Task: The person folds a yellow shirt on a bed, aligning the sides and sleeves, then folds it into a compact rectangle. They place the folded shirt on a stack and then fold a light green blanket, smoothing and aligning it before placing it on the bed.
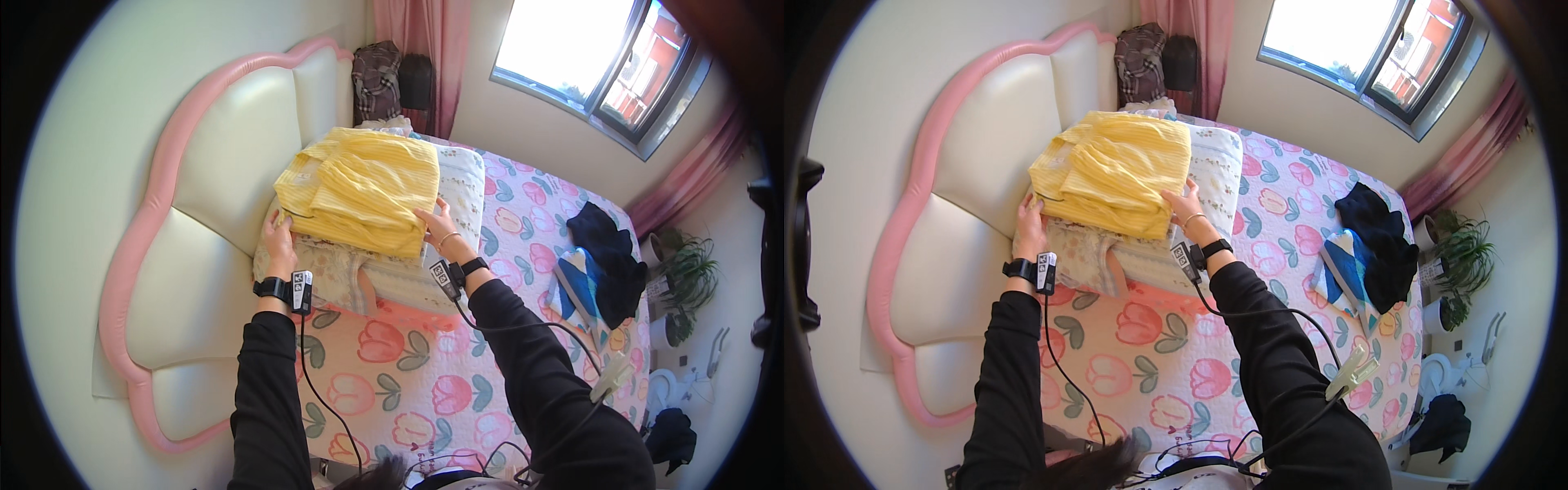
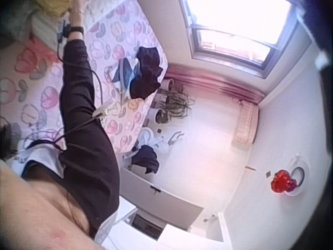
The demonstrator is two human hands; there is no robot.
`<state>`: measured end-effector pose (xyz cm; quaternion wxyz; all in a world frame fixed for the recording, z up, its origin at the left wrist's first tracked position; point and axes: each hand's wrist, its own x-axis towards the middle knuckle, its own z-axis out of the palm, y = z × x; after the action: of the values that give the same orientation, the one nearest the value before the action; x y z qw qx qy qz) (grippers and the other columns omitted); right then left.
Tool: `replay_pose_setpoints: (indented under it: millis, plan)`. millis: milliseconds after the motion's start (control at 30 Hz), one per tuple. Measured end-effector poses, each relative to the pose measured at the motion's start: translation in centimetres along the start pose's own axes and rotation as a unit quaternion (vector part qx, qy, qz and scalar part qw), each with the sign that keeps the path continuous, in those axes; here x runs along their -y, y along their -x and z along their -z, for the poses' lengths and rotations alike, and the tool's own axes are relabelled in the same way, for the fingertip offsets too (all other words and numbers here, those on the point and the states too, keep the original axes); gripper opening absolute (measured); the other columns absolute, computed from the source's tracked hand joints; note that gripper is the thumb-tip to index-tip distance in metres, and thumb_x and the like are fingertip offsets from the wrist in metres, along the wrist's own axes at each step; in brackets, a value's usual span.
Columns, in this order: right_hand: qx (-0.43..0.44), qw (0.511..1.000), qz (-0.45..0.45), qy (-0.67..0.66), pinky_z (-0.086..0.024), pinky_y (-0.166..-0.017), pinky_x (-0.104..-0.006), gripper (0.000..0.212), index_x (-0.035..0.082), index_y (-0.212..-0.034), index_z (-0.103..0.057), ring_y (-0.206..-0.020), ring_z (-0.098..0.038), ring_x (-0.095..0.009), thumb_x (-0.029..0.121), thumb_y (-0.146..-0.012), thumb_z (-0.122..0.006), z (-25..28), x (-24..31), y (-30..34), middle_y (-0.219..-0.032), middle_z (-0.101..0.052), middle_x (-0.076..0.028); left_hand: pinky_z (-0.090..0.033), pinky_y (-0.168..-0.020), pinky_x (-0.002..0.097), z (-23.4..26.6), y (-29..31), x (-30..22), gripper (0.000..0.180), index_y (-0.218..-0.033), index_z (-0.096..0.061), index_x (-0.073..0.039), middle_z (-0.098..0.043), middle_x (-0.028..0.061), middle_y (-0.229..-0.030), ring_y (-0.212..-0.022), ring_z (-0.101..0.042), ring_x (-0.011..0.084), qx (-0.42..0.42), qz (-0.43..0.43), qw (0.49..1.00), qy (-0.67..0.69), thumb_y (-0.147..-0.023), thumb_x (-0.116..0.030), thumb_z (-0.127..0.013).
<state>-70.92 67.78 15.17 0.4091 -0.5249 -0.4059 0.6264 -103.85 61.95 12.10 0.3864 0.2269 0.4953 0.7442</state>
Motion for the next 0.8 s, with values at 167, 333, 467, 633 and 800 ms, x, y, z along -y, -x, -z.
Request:
replay_pose_setpoints:
  millis: [167,333,467,633,800]
  plan:
    - [-0.028,0.998,-0.012,0.064,-0.056,-0.06,-0.0349,0.076,0.014,-0.141,-0.015,-0.074,-0.064,-0.02,0.017,-0.084,-0.064,0.5,-1.7,2.9,-0.096,-0.061,-0.012,-0.051,-0.073,0.0271,3.0,1.4,2.6,0.053,-0.132,-0.035,-0.002,-0.057,0.0088,-0.1,-0.088,-0.059,0.0156,-0.086,0.048,0.994,0.051,-0.084,-0.005,-0.056]
    - [0.064,0.995,-0.009,0.074,-0.056,-0.059,-0.0311,0.047,0.011,-0.131,-0.038,-0.071,-0.063,-0.017,0.021,-0.09,-0.059,7.5,-8.1,11.2,-0.084,-0.061,-0.008,-0.047,-0.066,0.0283,13.1,15.2,10.7,0.013,-0.097,-0.052,-0.007,-0.055,0.0018,-0.086,-0.074,-0.054,0.0122,-0.131,0.091,0.986,-0.039,-0.083,-0.007,-0.051]
    - [0.075,0.956,-0.238,0.153,-0.055,-0.061,-0.0342,0.037,0.008,-0.119,-0.049,-0.073,-0.066,-0.018,0.029,-0.089,-0.057,19.0,-15.8,21.4,-0.091,-0.064,-0.009,-0.052,-0.069,0.0293,22.8,30.8,11.7,0.006,-0.089,-0.054,-0.006,-0.062,0.0066,-0.087,-0.077,-0.062,0.0191,-0.097,0.423,0.901,-0.008,-0.087,-0.011,-0.052]
    - [-0.217,0.863,-0.455,-0.001,-0.053,-0.063,-0.0379,0.033,0.004,-0.108,-0.055,-0.075,-0.066,-0.024,0.03,-0.088,-0.054,36.5,-27.8,40.2,-0.094,-0.066,-0.011,-0.047,-0.067,0.0233,28.7,38.1,9.2,0.014,-0.092,-0.055,-0.005,-0.065,0.0072,-0.091,-0.08,-0.062,0.018,-0.045,0.572,0.811,-0.115,-0.086,-0.018,-0.055]
    - [-0.321,0.724,-0.56,0.245,-0.051,-0.066,-0.0407,0.031,0.002,-0.085,-0.066,-0.072,-0.066,-0.027,0.029,-0.085,-0.05,47.5,-35.5,51.7,-0.082,-0.067,-0.014,-0.045,-0.07,0.0229,29.2,35.5,10.1,0.016,-0.096,-0.056,-0.008,-0.064,0.0052,-0.094,-0.083,-0.061,0.0144,0.076,0.576,0.796,-0.169,-0.087,-0.021,-0.056]
